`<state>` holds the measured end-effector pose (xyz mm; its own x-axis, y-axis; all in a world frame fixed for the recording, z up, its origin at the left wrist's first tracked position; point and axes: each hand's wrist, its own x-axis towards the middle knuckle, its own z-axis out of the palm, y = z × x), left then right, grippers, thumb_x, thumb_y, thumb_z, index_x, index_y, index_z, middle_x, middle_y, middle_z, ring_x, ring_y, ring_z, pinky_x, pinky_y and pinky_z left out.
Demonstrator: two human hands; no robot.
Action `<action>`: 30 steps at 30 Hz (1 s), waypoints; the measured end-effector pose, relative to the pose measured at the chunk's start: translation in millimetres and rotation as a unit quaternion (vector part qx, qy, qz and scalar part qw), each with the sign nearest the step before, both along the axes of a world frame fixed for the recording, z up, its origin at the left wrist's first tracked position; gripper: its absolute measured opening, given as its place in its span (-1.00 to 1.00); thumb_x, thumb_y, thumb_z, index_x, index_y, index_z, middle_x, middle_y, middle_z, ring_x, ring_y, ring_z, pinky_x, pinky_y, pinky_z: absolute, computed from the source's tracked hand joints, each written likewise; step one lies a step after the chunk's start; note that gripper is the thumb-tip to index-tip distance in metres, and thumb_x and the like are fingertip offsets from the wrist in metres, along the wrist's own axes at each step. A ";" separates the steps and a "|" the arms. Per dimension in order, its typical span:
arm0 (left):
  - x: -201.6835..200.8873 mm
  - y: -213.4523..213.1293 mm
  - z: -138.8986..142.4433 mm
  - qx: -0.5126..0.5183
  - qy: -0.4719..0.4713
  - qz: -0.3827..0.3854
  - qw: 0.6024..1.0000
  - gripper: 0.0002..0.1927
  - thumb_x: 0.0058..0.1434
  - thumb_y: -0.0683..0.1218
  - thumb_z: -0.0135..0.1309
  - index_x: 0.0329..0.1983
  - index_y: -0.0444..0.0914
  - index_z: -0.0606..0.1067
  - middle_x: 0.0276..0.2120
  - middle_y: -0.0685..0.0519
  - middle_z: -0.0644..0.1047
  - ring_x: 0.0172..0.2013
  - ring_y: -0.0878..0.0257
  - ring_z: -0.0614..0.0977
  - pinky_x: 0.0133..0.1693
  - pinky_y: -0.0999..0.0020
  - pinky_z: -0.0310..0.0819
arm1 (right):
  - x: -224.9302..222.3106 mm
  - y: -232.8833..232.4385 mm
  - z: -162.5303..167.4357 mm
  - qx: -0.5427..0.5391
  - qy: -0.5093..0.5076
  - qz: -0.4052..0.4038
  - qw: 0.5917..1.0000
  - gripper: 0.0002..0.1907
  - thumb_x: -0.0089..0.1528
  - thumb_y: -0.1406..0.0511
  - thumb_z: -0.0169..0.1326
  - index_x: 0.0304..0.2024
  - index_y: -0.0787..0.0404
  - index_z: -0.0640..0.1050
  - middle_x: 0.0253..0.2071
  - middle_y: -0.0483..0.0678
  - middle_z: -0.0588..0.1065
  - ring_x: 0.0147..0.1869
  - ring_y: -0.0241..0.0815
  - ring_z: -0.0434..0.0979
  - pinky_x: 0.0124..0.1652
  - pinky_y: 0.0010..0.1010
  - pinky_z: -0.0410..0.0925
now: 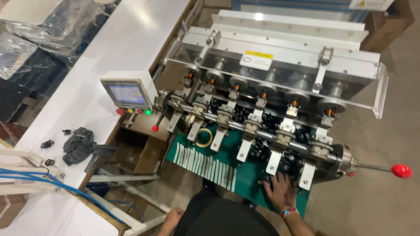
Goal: The person sits at a multi-station bench machine, picks up small black components from the green mat, fits them onto the machine's holders, and pulls the red-handled lever to cycle the machine. They also handle white strips, use scissors to cut material, and place finished pieces aside.
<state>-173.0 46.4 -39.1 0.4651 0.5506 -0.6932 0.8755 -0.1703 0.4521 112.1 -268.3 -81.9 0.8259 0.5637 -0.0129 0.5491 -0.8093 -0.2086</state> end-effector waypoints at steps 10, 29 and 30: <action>10.1 -11.8 4.0 0.013 0.061 -0.039 0.997 -0.63 0.11 0.11 0.24 -0.20 -0.26 0.65 -0.28 -0.06 0.71 -0.18 0.11 0.74 -0.07 0.27 0.56 | -18.1 18.5 6.9 0.108 -0.031 0.024 0.993 -0.25 0.08 -0.14 0.15 0.22 0.07 0.53 0.00 0.21 0.44 0.17 0.19 0.35 0.11 0.16 0.14; -11.7 -19.2 -3.4 0.024 0.037 0.020 0.999 -0.58 0.09 0.16 0.24 -0.27 -0.29 0.67 -0.40 -0.09 0.71 -0.29 0.10 0.74 -0.15 0.26 0.57 | -39.7 11.6 1.1 -0.017 0.006 -0.078 0.997 -0.59 0.19 0.05 0.06 0.06 -0.04 0.53 0.30 -0.04 0.31 0.39 -0.01 0.25 0.05 0.12 0.34; -12.1 -19.3 -3.1 0.024 0.039 0.023 0.999 -0.58 0.09 0.17 0.24 -0.27 -0.29 0.67 -0.39 -0.09 0.71 -0.29 0.10 0.74 -0.15 0.25 0.57 | -42.8 11.2 2.1 -0.031 0.014 -0.089 0.995 -0.58 0.18 0.05 0.06 0.07 -0.07 0.53 0.32 -0.06 0.30 0.42 -0.01 0.23 0.06 0.11 0.36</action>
<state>-185.1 27.2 -42.2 0.3846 0.6037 -0.6984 0.9151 -0.1497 0.3745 69.3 -257.1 -79.8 0.9115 0.4058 -0.0679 0.3904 -0.9051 -0.1684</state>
